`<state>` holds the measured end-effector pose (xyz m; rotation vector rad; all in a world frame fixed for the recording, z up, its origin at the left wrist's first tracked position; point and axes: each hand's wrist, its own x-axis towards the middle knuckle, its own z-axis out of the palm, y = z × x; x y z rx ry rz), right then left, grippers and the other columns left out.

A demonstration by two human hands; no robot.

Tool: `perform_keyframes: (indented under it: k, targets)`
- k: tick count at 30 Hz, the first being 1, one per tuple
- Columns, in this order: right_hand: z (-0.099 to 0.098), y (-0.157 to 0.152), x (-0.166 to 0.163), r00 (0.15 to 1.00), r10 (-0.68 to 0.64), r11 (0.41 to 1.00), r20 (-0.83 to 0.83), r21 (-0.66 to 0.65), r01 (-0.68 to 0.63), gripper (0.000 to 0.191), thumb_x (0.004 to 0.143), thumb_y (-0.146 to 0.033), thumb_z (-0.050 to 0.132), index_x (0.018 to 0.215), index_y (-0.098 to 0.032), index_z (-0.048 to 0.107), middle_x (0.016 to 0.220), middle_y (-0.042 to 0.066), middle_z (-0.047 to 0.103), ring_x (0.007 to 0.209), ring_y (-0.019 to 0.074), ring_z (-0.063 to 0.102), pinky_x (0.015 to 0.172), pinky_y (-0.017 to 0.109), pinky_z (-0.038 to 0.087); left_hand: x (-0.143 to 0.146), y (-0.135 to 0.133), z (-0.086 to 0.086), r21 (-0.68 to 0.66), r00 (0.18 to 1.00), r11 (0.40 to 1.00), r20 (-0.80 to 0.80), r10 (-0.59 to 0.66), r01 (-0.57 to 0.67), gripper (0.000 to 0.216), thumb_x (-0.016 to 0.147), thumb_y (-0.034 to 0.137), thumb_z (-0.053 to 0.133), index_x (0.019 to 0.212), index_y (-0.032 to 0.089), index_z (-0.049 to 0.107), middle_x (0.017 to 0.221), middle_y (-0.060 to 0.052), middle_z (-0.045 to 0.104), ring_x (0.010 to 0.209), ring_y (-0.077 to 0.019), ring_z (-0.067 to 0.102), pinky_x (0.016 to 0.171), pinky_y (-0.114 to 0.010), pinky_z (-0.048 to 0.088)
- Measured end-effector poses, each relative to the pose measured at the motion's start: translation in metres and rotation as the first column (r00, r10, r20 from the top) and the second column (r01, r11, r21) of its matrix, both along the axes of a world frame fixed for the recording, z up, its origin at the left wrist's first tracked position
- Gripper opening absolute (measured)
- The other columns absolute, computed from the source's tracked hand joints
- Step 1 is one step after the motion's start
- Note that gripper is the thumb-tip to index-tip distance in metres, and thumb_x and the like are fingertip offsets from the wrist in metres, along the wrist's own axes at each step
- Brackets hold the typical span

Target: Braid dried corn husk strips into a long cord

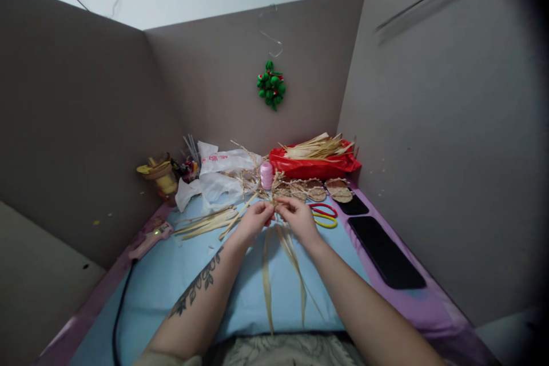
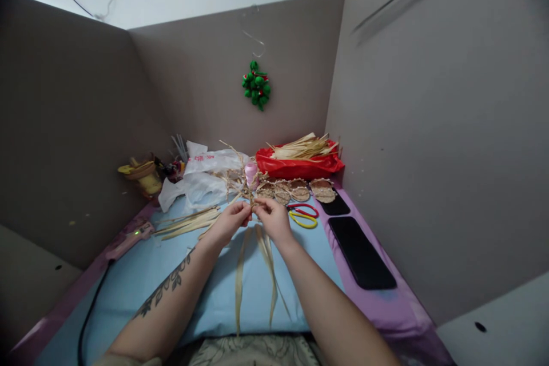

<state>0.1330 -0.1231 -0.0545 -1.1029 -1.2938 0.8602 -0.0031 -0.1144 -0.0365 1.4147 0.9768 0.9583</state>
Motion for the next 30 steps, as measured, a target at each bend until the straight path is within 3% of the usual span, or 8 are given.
perform_keyframes:
  k: [4, 8, 16, 23, 30]
  targets:
    - [0.001, 0.0, 0.002, 0.996, -0.032, 0.999, 0.081, 0.037, 0.029, 0.018, 0.071, -0.031, 0.058, 0.071, -0.015, 0.066, 0.064, 0.003, 0.063, 0.06, 0.0144, 0.054, 0.057, 0.025, 0.042, 0.0, -0.002, 0.001, -0.006, 1.0, 1.0, -0.017, -0.012, 0.012, 0.033, 0.073, 0.047, 0.058, 0.066, 0.016, 0.049, 0.056, 0.004, 0.048, 0.047, -0.0061, 0.038, 0.048, -0.02, 0.029]
    - [0.002, 0.0, 0.002, 0.997, -0.034, 0.999, 0.067, 0.035, 0.031, 0.016, 0.07, -0.03, 0.058, 0.07, -0.015, 0.066, 0.062, 0.002, 0.062, 0.058, 0.0139, 0.053, 0.056, 0.025, 0.042, 0.0, -0.002, 0.0, -0.006, 0.999, 1.0, -0.037, -0.013, 0.013, 0.033, 0.073, 0.048, 0.057, 0.07, 0.016, 0.05, 0.06, 0.003, 0.051, 0.048, -0.0064, 0.04, 0.049, -0.02, 0.032]
    - [-0.003, 0.007, 0.008, 0.98, 0.148, 0.986, -0.131, -0.054, -0.156, 0.022, 0.067, -0.032, 0.063, 0.081, -0.015, 0.066, 0.068, 0.003, 0.066, 0.061, 0.0146, 0.057, 0.055, 0.025, 0.044, -0.005, 0.003, -0.002, 0.023, 0.999, 0.999, 0.023, -0.029, 0.028, 0.031, 0.074, 0.045, 0.057, 0.067, 0.016, 0.049, 0.057, 0.005, 0.049, 0.047, -0.0058, 0.037, 0.048, -0.02, 0.028]
    - [0.001, 0.009, 0.012, 0.981, 0.166, 0.985, -0.102, -0.031, -0.17, 0.012, 0.065, -0.025, 0.061, 0.072, -0.015, 0.061, 0.062, 0.0, 0.062, 0.061, 0.0138, 0.058, 0.059, 0.026, 0.044, -0.008, 0.002, -0.001, 0.09, 0.995, 0.992, -0.063, -0.083, 0.089, 0.026, 0.079, 0.039, 0.052, 0.066, 0.016, 0.049, 0.058, 0.004, 0.047, 0.05, -0.0068, 0.037, 0.051, -0.02, 0.029]
    - [-0.003, 0.01, 0.012, 0.976, 0.211, 0.977, -0.045, -0.002, -0.211, 0.018, 0.068, -0.031, 0.063, 0.076, -0.015, 0.06, 0.066, -0.001, 0.06, 0.061, 0.0117, 0.053, 0.057, 0.024, 0.041, -0.005, -0.001, 0.003, 0.135, 0.988, 0.989, -0.15, -0.043, 0.063, 0.029, 0.08, 0.041, 0.05, 0.065, 0.016, 0.048, 0.055, 0.005, 0.041, 0.051, -0.0076, 0.034, 0.05, -0.021, 0.027]
